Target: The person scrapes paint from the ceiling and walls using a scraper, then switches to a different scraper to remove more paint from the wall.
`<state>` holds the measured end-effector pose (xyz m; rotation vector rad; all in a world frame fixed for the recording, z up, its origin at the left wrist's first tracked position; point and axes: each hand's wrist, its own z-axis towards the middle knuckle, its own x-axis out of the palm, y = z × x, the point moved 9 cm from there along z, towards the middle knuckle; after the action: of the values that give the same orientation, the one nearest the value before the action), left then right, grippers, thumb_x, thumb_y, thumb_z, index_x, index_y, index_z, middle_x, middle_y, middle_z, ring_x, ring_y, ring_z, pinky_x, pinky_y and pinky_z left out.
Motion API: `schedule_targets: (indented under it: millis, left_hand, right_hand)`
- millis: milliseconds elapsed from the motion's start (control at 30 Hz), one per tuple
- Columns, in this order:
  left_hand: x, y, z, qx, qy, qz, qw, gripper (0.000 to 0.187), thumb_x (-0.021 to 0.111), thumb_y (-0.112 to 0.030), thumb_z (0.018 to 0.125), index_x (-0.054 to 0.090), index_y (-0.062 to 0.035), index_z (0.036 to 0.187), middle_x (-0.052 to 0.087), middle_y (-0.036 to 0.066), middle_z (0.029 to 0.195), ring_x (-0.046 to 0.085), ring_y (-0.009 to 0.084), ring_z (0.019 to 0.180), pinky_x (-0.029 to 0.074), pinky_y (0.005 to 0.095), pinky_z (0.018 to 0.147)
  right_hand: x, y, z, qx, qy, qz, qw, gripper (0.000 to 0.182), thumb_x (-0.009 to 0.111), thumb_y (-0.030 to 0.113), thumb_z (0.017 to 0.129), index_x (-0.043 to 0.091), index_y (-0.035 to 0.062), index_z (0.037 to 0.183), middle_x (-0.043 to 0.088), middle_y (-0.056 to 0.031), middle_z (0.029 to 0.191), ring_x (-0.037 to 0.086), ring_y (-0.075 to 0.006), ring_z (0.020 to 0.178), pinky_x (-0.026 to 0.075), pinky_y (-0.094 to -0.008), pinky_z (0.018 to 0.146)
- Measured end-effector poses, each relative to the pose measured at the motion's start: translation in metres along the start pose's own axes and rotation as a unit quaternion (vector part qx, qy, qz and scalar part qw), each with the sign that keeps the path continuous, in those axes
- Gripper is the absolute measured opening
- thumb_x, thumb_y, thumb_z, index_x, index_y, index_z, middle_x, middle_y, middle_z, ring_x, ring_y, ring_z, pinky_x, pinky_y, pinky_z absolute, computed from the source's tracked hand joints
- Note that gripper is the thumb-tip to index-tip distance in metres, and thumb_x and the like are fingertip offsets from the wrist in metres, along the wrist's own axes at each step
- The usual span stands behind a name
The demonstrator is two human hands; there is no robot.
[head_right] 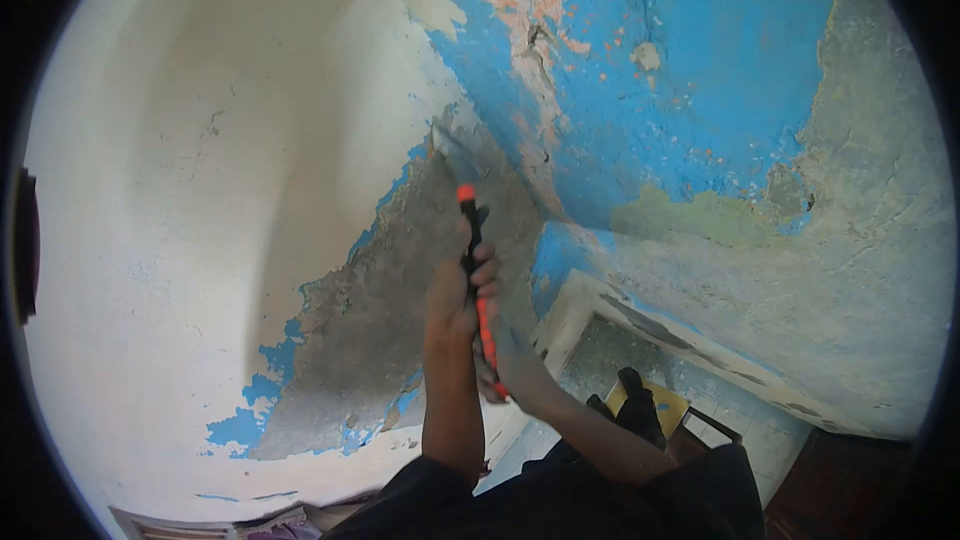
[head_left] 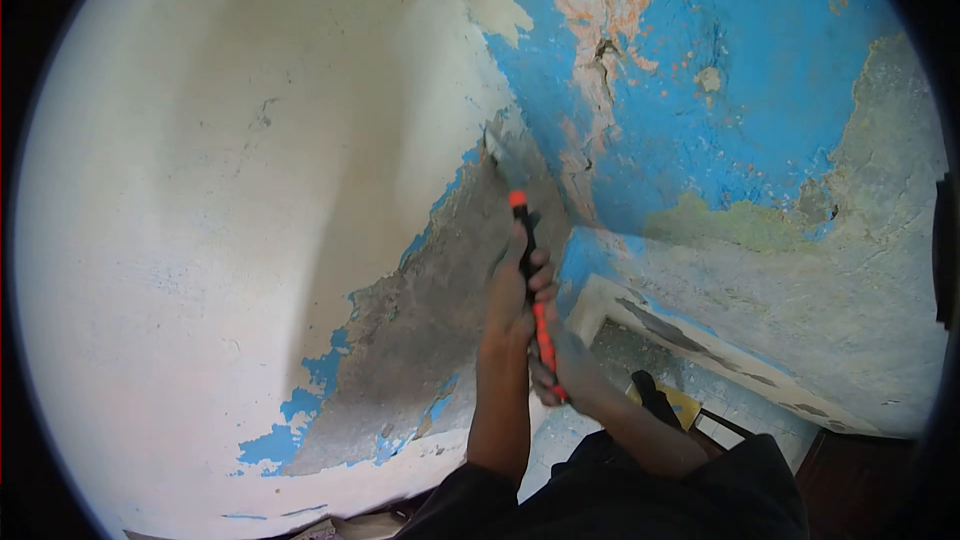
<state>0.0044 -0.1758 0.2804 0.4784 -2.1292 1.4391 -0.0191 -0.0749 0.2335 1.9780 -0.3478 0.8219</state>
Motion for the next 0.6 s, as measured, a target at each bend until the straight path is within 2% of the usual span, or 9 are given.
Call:
schedule_targets:
  millis: [67,167,267,367,400,500,600]
  left_hand:
    - [0.003,-0.005,0.012,-0.002,-0.004,0.024,1.0,0.043,0.053,-0.037,0.096,0.045,-0.0106,0.13,0.043,-0.005,0.07,0.034,0.0031,0.051,0.029,0.0193,0.041]
    - [0.01,-0.01,0.024,-0.013,-0.008,0.014,1.0,0.044,0.055,-0.037,0.095,0.045,-0.0104,0.128,0.043,-0.005,0.071,0.035,0.0033,0.051,0.029,0.0193,0.04]
    - [0.0,-0.003,0.017,-0.016,-0.013,-0.006,1.0,0.041,0.057,-0.037,0.095,0.045,-0.0098,0.124,0.043,-0.004,0.07,0.036,0.0035,0.051,0.029,0.0194,0.04]
    - [-0.002,-0.003,0.008,-0.011,0.004,-0.009,1.0,0.037,0.057,-0.034,0.095,0.045,-0.0091,0.119,0.043,-0.004,0.07,0.036,0.0038,0.051,0.03,0.0197,0.04]
    - [-0.002,-0.002,0.007,-0.012,0.01,-0.008,1.0,0.035,0.057,-0.033,0.095,0.045,-0.0088,0.118,0.044,-0.004,0.07,0.036,0.0039,0.051,0.03,0.0199,0.04]
    - [0.019,-0.012,0.036,-0.02,0.003,0.002,1.0,0.033,0.055,-0.034,0.096,0.047,-0.0101,0.117,0.044,-0.003,0.07,0.036,0.0042,0.051,0.03,0.02,0.04]
    - [0.013,-0.005,0.026,0.001,-0.007,0.01,1.0,0.033,0.054,-0.036,0.096,0.048,-0.0104,0.116,0.044,-0.003,0.07,0.036,0.0043,0.051,0.03,0.0202,0.041]
  right_hand:
    - [0.007,0.002,0.0,0.001,0.027,-0.001,1.0,0.062,0.03,0.071,0.09,0.041,0.0119,0.077,0.032,0.0002,0.049,0.034,-0.0148,0.032,0.025,-0.0281,0.031]
    - [0.004,0.03,0.015,-0.004,-0.019,0.035,0.999,0.063,0.03,0.073,0.09,0.04,0.0119,0.074,0.031,0.0,0.048,0.033,-0.0149,0.03,0.026,-0.0279,0.03]
    - [0.004,0.015,0.011,0.005,-0.019,0.042,0.999,0.064,0.03,0.073,0.089,0.04,0.0116,0.075,0.031,-0.0001,0.048,0.033,-0.0148,0.03,0.027,-0.0276,0.03]
    - [0.013,-0.003,-0.005,0.048,0.029,0.005,0.998,0.062,0.03,0.072,0.09,0.041,0.012,0.08,0.033,0.0,0.049,0.034,-0.0144,0.031,0.027,-0.0272,0.03]
    - [0.011,0.007,0.0,0.018,0.009,0.0,1.0,0.061,0.03,0.072,0.09,0.04,0.0125,0.079,0.033,0.0,0.049,0.034,-0.0142,0.031,0.027,-0.0279,0.031]
    - [0.001,0.029,0.016,0.028,-0.006,0.081,0.996,0.055,0.031,0.067,0.093,0.043,0.0132,0.089,0.035,-0.0003,0.05,0.037,-0.015,0.032,0.028,-0.029,0.031]
    - [-0.005,0.021,0.007,0.037,-0.015,0.044,0.998,0.056,0.032,0.068,0.092,0.043,0.0137,0.091,0.035,-0.0005,0.051,0.038,-0.0147,0.033,0.029,-0.0292,0.031]
